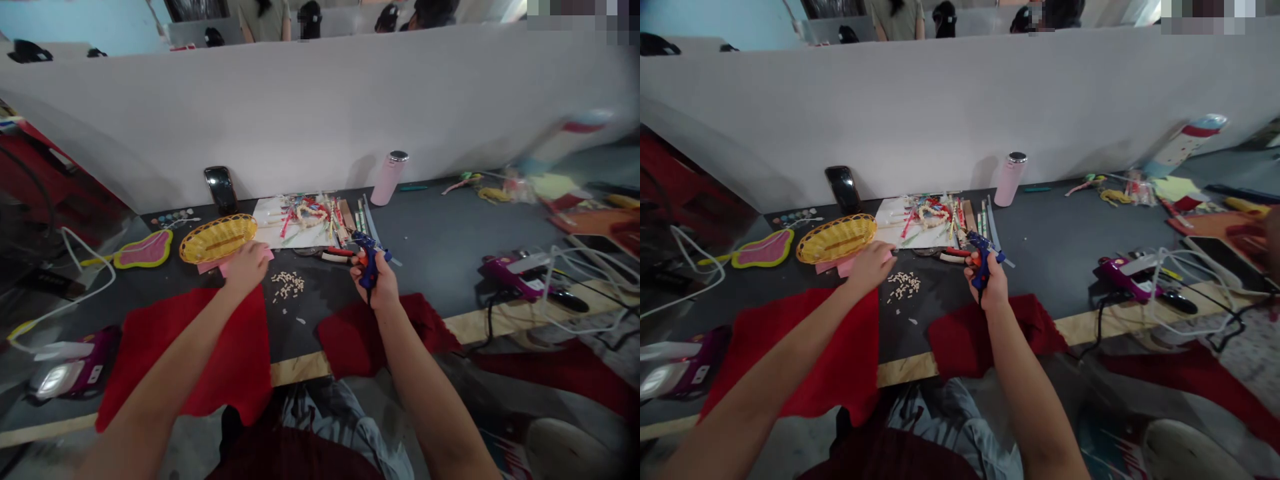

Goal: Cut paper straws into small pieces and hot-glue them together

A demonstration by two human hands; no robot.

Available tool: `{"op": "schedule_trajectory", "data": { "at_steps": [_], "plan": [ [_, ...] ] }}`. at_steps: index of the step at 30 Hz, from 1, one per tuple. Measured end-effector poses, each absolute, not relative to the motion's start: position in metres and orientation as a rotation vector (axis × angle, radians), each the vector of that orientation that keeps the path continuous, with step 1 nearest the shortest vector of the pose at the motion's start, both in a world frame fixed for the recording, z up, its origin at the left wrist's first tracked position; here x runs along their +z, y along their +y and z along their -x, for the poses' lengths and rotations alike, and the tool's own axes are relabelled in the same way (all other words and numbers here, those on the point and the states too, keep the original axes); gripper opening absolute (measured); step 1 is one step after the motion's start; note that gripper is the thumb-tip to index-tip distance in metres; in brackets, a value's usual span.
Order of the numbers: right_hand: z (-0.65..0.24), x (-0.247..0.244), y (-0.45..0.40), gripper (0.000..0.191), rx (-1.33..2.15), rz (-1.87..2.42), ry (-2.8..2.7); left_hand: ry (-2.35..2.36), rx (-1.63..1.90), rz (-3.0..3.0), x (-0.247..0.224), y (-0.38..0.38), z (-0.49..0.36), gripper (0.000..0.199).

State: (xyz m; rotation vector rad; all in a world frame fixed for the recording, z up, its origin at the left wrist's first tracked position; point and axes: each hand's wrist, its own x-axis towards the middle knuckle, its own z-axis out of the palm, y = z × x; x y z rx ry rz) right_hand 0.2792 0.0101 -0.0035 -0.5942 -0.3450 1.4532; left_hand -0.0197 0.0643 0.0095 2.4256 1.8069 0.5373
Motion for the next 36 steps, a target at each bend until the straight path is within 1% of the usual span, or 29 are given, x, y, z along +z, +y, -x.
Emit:
{"op": "schedule_trajectory", "data": {
  "at_steps": [2,5,9,12,14,19,26,30,36],
  "plan": [
    [-0.279,0.002,0.009,0.02,1.423,0.597,-0.32,1.626,0.483,-2.556,0.002,0.073,-0.02,0.033],
    [-0.279,0.008,0.008,0.019,1.399,0.598,-0.27,1.45,0.377,-2.661,-0.001,0.082,-0.069,0.036],
    [-0.282,0.006,0.009,0.021,1.405,0.617,-0.263,1.519,0.32,-2.666,0.012,0.088,-0.098,0.032],
    [-0.286,0.0,0.011,0.021,1.415,0.599,-0.283,1.646,0.325,-2.669,0.026,0.092,-0.09,0.028],
    [-0.288,-0.003,0.011,0.022,1.423,0.589,-0.283,1.683,0.215,-2.718,0.032,0.096,-0.075,0.031],
    [-0.287,-0.004,0.012,0.021,1.426,0.569,-0.302,1.643,-0.035,-2.904,0.029,0.11,-0.042,0.028],
    [-0.288,-0.005,0.012,0.018,1.451,0.523,-0.234,1.46,-0.114,-3.026,0.023,0.122,-0.037,0.028],
    [-0.289,-0.008,0.012,0.019,1.465,0.509,-0.217,1.5,-0.095,-3.072,0.028,0.121,-0.036,0.031],
    [-0.288,-0.007,0.012,0.017,1.464,0.496,-0.193,1.731,0.102,-3.096,0.041,0.123,-0.036,0.033]
  ]
}}
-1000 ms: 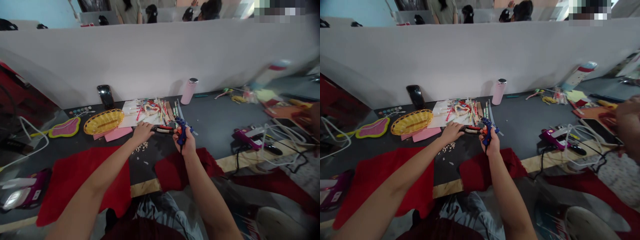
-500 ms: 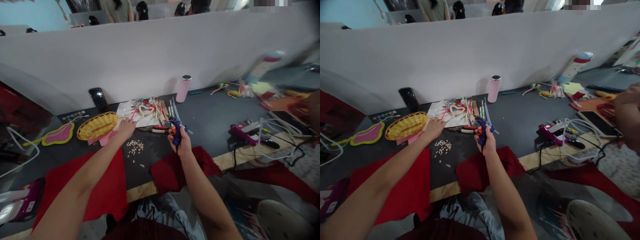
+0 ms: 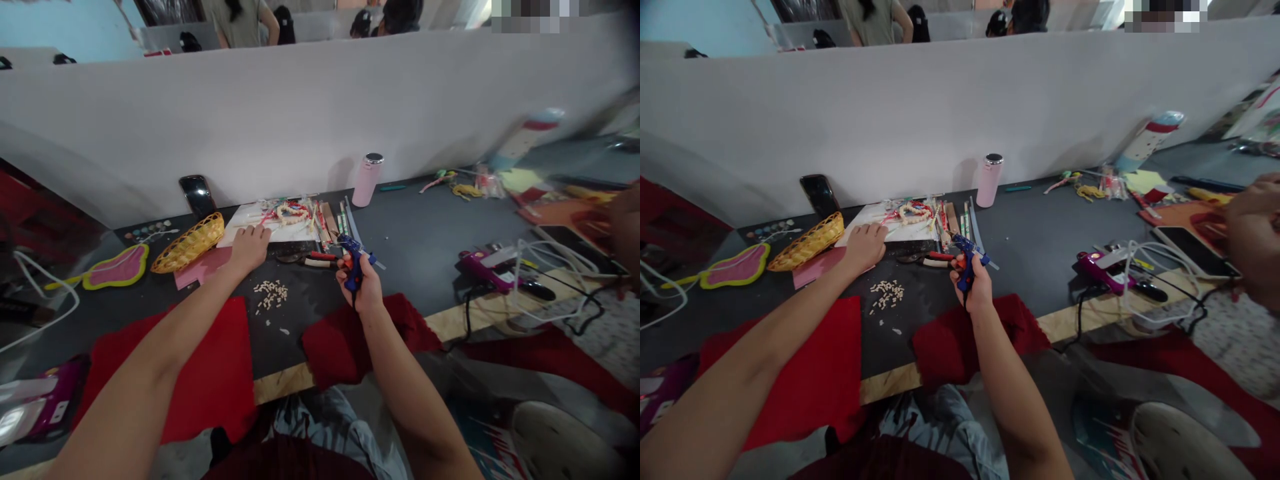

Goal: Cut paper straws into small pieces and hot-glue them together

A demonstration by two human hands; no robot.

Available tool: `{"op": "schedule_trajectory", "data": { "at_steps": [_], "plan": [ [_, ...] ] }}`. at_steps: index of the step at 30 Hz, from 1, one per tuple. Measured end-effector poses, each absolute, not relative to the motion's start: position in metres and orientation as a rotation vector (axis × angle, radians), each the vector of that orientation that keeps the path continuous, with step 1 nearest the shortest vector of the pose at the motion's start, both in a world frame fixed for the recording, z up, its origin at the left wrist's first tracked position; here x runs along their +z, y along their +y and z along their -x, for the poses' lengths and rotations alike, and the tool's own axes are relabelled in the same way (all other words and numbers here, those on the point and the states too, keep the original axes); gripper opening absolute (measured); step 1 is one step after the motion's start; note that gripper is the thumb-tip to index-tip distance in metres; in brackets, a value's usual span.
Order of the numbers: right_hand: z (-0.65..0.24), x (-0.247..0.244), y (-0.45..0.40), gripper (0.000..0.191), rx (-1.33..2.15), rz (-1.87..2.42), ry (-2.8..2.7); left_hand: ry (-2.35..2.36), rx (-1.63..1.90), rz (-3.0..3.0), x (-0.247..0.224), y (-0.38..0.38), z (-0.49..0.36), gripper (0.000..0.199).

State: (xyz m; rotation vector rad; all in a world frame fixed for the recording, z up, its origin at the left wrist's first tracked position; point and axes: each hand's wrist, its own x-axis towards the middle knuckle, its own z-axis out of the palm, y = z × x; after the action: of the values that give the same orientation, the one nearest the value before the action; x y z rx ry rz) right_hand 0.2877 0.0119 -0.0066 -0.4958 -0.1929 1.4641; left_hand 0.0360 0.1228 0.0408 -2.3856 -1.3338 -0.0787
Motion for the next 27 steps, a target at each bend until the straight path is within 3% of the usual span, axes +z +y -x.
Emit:
{"op": "schedule_trajectory", "data": {
  "at_steps": [10,18,27],
  "plan": [
    [-0.287,-0.004,0.011,0.019,1.453,0.544,-0.183,-1.353,-0.243,2.288,0.052,0.135,-0.031,0.026],
    [-0.281,0.015,0.009,0.018,1.442,0.633,-0.223,-1.37,-0.149,2.489,0.061,0.099,-0.058,0.022],
    [-0.286,-0.006,0.017,0.02,1.369,0.661,-0.25,-1.24,-0.177,2.497,0.037,0.098,-0.064,0.036]
  ]
}}
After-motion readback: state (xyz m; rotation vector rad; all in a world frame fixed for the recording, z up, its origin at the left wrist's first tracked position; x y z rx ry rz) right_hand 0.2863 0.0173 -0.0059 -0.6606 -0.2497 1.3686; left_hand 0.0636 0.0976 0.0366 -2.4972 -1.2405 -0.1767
